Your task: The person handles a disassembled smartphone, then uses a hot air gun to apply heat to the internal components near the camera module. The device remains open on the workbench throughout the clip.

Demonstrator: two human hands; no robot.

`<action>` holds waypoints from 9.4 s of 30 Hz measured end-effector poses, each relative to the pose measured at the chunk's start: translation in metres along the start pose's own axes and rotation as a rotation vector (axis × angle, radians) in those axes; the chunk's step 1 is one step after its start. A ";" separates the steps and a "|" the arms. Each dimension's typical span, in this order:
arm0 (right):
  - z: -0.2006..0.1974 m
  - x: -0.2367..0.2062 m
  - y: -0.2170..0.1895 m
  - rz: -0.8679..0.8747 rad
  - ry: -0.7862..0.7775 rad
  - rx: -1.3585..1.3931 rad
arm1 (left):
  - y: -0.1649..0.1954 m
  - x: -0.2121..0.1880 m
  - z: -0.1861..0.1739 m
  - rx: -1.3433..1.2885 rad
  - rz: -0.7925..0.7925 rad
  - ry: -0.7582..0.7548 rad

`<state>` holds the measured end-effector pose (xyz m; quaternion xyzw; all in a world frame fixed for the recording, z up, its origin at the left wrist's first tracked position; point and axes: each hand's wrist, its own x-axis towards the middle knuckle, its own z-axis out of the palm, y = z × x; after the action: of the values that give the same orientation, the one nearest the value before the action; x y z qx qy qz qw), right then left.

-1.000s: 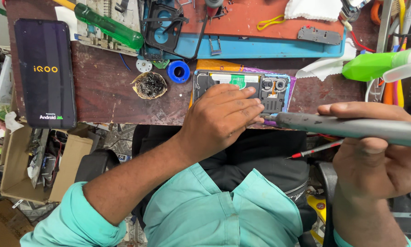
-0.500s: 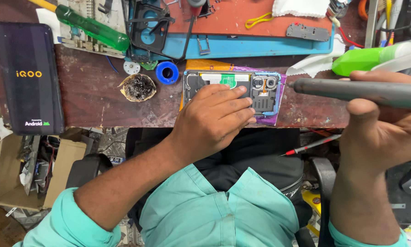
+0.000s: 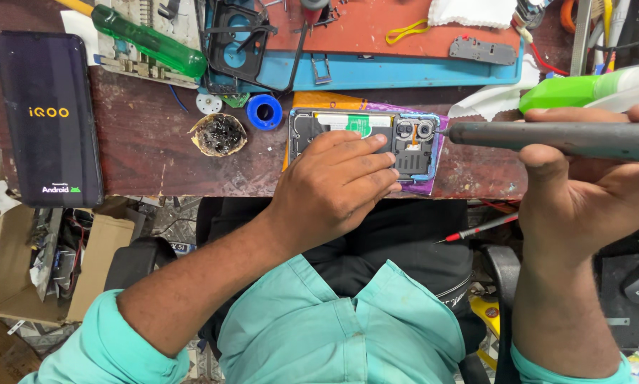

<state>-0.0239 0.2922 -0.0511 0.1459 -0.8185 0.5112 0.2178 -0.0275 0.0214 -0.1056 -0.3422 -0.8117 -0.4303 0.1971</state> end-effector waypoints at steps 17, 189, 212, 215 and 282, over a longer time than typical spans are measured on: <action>-0.002 0.018 0.004 0.026 -0.210 0.015 | -0.001 0.001 0.000 -0.008 -0.002 0.006; 0.001 -0.017 0.027 0.458 0.121 0.666 | 0.004 0.000 -0.001 -0.110 -0.132 0.284; 0.016 0.003 -0.049 0.039 -0.176 -0.010 | 0.002 0.000 -0.002 0.017 -0.028 0.151; 0.021 0.006 -0.057 0.102 -0.174 0.017 | 0.003 0.001 -0.002 0.025 -0.030 0.156; 0.040 0.066 -0.008 -0.206 -0.285 -0.187 | 0.004 0.001 0.004 0.156 -0.031 -0.024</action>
<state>-0.0854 0.2515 -0.0275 0.2790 -0.8657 0.3821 0.1635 -0.0254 0.0266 -0.1047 -0.3185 -0.8503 -0.3643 0.2067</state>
